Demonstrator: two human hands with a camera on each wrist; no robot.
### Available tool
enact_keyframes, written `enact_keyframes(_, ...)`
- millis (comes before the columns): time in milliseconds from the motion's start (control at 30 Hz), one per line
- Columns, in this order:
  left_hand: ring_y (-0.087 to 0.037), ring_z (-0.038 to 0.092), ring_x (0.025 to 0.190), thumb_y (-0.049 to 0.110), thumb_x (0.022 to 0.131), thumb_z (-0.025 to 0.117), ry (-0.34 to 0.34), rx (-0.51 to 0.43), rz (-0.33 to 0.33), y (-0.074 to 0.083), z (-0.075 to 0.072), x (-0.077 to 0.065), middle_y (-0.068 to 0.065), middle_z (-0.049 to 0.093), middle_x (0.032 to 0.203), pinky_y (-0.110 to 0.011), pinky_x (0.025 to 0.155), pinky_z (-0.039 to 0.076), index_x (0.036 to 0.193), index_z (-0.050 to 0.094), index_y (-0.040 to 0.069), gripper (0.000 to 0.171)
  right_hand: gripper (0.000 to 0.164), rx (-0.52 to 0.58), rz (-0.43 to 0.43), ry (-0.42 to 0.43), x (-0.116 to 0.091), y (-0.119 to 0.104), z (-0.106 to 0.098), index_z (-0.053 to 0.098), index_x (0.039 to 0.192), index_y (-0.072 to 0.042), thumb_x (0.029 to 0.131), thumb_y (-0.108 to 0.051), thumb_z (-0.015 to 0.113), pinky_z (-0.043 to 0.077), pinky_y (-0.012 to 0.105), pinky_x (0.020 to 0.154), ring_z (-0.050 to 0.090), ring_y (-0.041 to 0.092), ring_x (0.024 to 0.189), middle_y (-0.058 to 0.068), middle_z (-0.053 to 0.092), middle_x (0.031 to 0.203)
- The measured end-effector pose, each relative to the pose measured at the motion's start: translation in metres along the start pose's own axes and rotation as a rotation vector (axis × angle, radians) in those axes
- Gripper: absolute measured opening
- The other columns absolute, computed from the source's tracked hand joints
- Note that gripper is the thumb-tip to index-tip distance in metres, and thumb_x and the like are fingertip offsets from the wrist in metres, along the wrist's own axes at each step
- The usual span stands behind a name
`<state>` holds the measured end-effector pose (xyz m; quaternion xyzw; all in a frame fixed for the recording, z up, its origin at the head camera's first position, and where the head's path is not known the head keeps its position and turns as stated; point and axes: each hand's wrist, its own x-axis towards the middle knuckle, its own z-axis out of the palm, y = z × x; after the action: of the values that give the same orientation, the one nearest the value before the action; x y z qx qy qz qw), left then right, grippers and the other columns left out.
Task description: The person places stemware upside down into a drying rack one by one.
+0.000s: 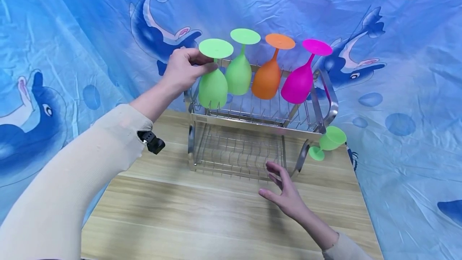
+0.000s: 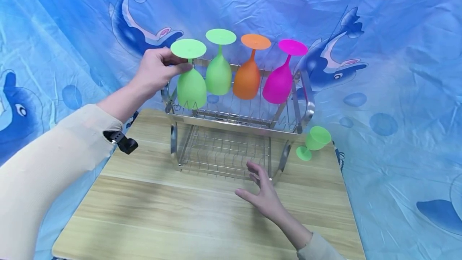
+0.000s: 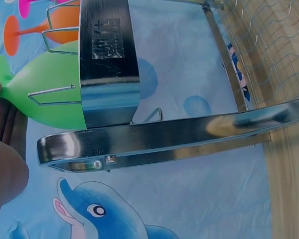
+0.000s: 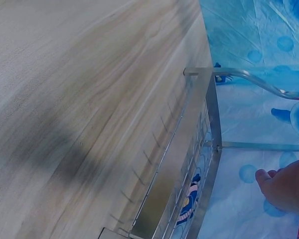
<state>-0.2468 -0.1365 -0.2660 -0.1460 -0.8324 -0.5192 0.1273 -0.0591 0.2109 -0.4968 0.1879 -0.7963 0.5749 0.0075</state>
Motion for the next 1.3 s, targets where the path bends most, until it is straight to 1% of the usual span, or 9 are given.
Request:
enact_keyframes(133,-0.014,0.071,0.104,0.024,0.095,0.084,-0.016,-0.025,0.009,-0.001,0.0,-0.003,-0.002,0.08,0.108,-0.032,0.094,0.058,0.118,0.082,0.009,0.027,0.08,-0.004,-0.008,-0.002,0.0,0.002,0.0,0.04,0.156,0.001,0.09,-0.003,0.085,0.044,0.033,0.119,0.049,0.032,0.142,0.021,0.048,0.156)
enact_keyframes(333,-0.014,0.07,0.107,0.025,0.095,0.084,-0.035,-0.053,0.019,-0.002,-0.001,-0.008,0.0,0.08,0.111,-0.033,0.096,0.058,0.118,0.082,0.012,0.027,0.08,-0.006,0.0,-0.009,0.0,0.002,-0.001,0.039,0.157,0.001,0.09,-0.005,0.085,0.043,0.031,0.119,0.044,0.051,0.143,0.021,0.046,0.157)
enact_keyframes(500,-0.014,0.07,0.109,0.028,0.093,0.087,-0.011,-0.082,0.018,0.001,-0.008,-0.01,0.002,0.08,0.111,-0.029,0.094,0.058,0.118,0.083,0.015,0.028,0.08,-0.016,0.007,-0.015,0.001,0.0,-0.003,0.039,0.157,0.001,0.092,-0.006,0.084,0.042,0.039,0.12,0.044,0.048,0.145,0.021,0.045,0.158)
enact_keyframes(567,-0.014,0.07,0.109,0.028,0.092,0.087,-0.005,-0.108,0.007,0.001,-0.013,-0.012,0.003,0.08,0.112,-0.026,0.092,0.058,0.119,0.083,0.015,0.029,0.08,-0.026,0.013,-0.013,0.001,-0.001,-0.004,0.039,0.157,0.0,0.092,-0.006,0.084,0.042,0.04,0.12,0.045,0.046,0.146,0.02,0.046,0.158)
enact_keyframes(667,-0.015,0.071,0.109,0.028,0.092,0.087,-0.007,-0.121,-0.007,0.001,-0.022,-0.017,0.003,0.079,0.115,-0.023,0.089,0.059,0.121,0.082,0.014,0.033,0.08,-0.042,0.02,-0.01,0.001,-0.003,-0.007,0.04,0.157,0.0,0.091,-0.007,0.084,0.043,0.035,0.12,0.045,0.046,0.145,0.021,0.046,0.158)
enact_keyframes(800,-0.015,0.071,0.111,0.031,0.093,0.087,-0.023,-0.087,-0.038,0.001,-0.036,-0.029,0.001,0.078,0.12,-0.022,0.09,0.059,0.126,0.08,0.013,0.038,0.08,-0.071,0.027,-0.013,0.002,-0.006,-0.013,0.039,0.156,0.002,0.091,-0.007,0.085,0.043,0.033,0.12,0.045,0.047,0.146,0.024,0.045,0.158)
enact_keyframes(967,-0.013,0.07,0.113,0.038,0.092,0.086,-0.062,0.015,-0.088,0.001,-0.053,-0.046,-0.001,0.076,0.128,-0.022,0.092,0.059,0.131,0.077,0.016,0.046,0.082,-0.134,0.052,-0.025,0.008,-0.01,-0.029,0.039,0.157,0.0,0.091,-0.011,0.086,0.041,0.044,0.12,0.045,0.046,0.146,0.022,0.044,0.16)
enact_keyframes(1133,-0.01,0.071,0.117,0.03,0.092,0.087,-0.087,0.038,-0.072,-0.001,-0.064,-0.065,-0.004,0.075,0.132,-0.018,0.094,0.058,0.133,0.076,0.013,0.046,0.085,-0.192,0.069,-0.039,0.013,-0.01,-0.046,0.037,0.158,0.0,0.091,-0.015,0.087,0.04,0.057,0.119,0.045,0.05,0.146,0.023,0.042,0.161)
enact_keyframes(1300,-0.004,0.07,0.117,0.021,0.092,0.088,-0.116,0.055,-0.05,-0.007,-0.067,-0.089,-0.006,0.074,0.133,-0.016,0.095,0.057,0.134,0.075,0.012,0.045,0.088,-0.279,0.107,-0.034,0.017,-0.009,-0.065,0.036,0.158,0.001,0.09,-0.02,0.088,0.038,0.062,0.119,0.043,0.052,0.146,0.025,0.041,0.161)
